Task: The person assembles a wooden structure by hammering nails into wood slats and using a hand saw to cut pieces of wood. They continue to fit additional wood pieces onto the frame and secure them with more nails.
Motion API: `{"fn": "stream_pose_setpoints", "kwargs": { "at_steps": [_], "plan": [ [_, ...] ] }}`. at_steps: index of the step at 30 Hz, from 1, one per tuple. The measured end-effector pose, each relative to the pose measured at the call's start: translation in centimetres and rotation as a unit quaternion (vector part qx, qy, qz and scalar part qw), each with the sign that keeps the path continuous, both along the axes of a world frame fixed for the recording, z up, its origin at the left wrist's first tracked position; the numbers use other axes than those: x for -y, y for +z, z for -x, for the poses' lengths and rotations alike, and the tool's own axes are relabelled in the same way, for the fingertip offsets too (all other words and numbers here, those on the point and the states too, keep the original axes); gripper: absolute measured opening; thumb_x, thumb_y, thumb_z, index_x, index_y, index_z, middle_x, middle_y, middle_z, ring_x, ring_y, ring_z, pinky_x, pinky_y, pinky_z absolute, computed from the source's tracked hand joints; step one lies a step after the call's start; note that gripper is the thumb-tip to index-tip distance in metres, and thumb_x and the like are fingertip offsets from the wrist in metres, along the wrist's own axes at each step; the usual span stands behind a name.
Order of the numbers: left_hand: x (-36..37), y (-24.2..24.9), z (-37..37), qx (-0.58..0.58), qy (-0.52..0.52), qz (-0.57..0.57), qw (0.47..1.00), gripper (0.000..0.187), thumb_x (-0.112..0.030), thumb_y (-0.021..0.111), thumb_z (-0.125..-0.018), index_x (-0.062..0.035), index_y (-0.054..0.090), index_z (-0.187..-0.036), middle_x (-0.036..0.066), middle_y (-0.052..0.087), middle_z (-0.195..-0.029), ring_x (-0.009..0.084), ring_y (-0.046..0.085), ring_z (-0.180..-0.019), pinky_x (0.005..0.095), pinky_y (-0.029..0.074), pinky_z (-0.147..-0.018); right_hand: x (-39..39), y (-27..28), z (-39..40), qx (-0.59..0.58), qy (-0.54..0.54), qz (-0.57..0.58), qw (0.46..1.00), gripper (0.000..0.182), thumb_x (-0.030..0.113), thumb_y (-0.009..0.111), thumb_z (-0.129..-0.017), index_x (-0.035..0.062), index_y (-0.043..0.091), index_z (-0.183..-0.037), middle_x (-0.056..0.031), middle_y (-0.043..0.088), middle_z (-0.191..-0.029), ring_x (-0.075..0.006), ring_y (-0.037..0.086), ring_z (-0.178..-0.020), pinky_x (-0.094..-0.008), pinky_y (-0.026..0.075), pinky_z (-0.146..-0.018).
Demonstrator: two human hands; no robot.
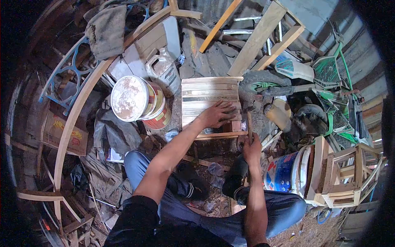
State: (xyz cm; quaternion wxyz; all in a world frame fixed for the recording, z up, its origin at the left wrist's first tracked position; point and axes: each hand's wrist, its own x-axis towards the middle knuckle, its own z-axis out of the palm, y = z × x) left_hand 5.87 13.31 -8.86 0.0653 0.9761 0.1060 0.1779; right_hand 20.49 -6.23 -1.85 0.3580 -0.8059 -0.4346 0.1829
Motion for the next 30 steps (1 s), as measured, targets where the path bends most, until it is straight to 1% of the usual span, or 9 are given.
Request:
{"fn": "stream_pose_setpoints", "kwargs": {
  "at_steps": [4,8,10,12,13,16,22,24,30],
  "plan": [
    [0.3,0.8,0.2,0.015,-0.008,0.010,1.000,0.042,-0.029,0.051,-0.088,-0.0219,0.048,-0.129,0.003,0.040,-0.141,0.0249,0.030,-0.134,0.0478,0.018,-0.112,-0.1,0.4,0.2,-0.012,0.003,0.007,1.000,0.025,0.020,0.053,-0.089,0.0003,0.054,-0.105,-0.0279,0.062,-0.084,-0.0463,0.058,-0.084,-0.0501,0.045,-0.069],
    [-0.6,0.4,0.1,0.060,0.024,0.151,0.986,0.047,-0.026,0.050,-0.089,-0.0111,0.041,-0.133,0.012,0.040,-0.139,0.0309,0.037,-0.129,0.0422,0.024,-0.110,0.3,0.3,0.3,0.019,-0.024,0.022,0.999,0.026,0.019,0.053,-0.089,-0.0012,0.054,-0.104,-0.0278,0.062,-0.084,-0.0465,0.058,-0.085,-0.0504,0.045,-0.069],
    [0.4,1.5,0.2,0.108,0.112,0.175,0.972,0.051,-0.027,0.047,-0.090,-0.0080,0.036,-0.136,0.013,0.035,-0.142,0.0332,0.032,-0.131,0.0461,0.020,-0.111,0.5,0.1,0.7,-0.010,-0.026,0.025,0.999,0.029,0.019,0.052,-0.089,-0.0027,0.053,-0.107,-0.0290,0.061,-0.088,-0.0439,0.059,-0.090,-0.0445,0.046,-0.073],
    [0.1,1.1,-0.2,0.018,0.225,-0.025,0.974,0.053,-0.031,0.045,-0.091,-0.0059,0.034,-0.136,0.012,0.028,-0.146,0.0341,0.023,-0.135,0.0501,0.013,-0.111,1.0,0.2,1.2,-0.037,-0.044,0.004,0.998,0.025,0.017,0.052,-0.089,-0.0021,0.054,-0.105,-0.0281,0.061,-0.083,-0.0480,0.057,-0.085,-0.0497,0.044,-0.072],
    [0.0,0.7,-0.6,0.040,0.267,-0.007,0.963,0.056,-0.038,0.042,-0.092,-0.0094,0.033,-0.139,0.009,0.021,-0.150,0.0317,0.017,-0.138,0.0523,0.008,-0.111,1.1,0.1,1.3,-0.025,-0.029,-0.022,0.999,0.023,0.015,0.052,-0.089,-0.0023,0.054,-0.104,-0.0285,0.061,-0.082,-0.0483,0.056,-0.085,-0.0494,0.044,-0.072],
    [0.9,1.3,-0.8,0.010,0.289,0.000,0.957,0.056,-0.042,0.037,-0.093,-0.0129,0.032,-0.140,0.011,0.021,-0.150,0.0324,0.018,-0.138,0.0541,0.008,-0.111,0.7,1.0,1.7,0.005,0.014,-0.054,0.998,0.023,0.011,0.050,-0.089,-0.0013,0.052,-0.109,-0.0288,0.060,-0.078,-0.0485,0.057,-0.083,-0.0490,0.045,-0.068],
    [0.6,0.7,-0.9,0.003,0.299,0.004,0.954,0.062,-0.051,0.038,-0.091,-0.0145,0.032,-0.141,0.010,0.019,-0.150,0.0316,0.015,-0.139,0.0547,0.008,-0.111,-0.1,4.0,2.8,-0.007,-0.007,0.095,0.995,0.025,0.017,0.048,-0.092,0.0025,0.045,-0.112,-0.0300,0.058,-0.071,-0.0487,0.057,-0.075,-0.0533,0.043,-0.059],
    [0.6,1.0,-0.8,0.002,0.294,0.006,0.956,0.064,-0.053,0.039,-0.090,-0.0147,0.032,-0.141,0.010,0.019,-0.150,0.0314,0.015,-0.139,0.0548,0.008,-0.111,0.2,3.0,2.6,0.072,0.016,0.149,0.986,0.023,0.020,0.046,-0.093,0.0020,0.045,-0.108,-0.0300,0.058,-0.069,-0.0488,0.057,-0.073,-0.0553,0.041,-0.059],
    [0.8,0.9,-0.7,-0.026,0.302,-0.004,0.953,0.079,-0.066,0.036,-0.083,-0.0160,0.026,-0.144,0.009,0.019,-0.150,0.0301,0.010,-0.140,0.0547,0.003,-0.111,-0.4,4.5,2.5,0.062,-0.001,0.066,0.996,0.024,0.021,0.045,-0.094,0.0007,0.044,-0.107,-0.0294,0.059,-0.069,-0.0477,0.058,-0.072,-0.0538,0.043,-0.058]
  ]
}}
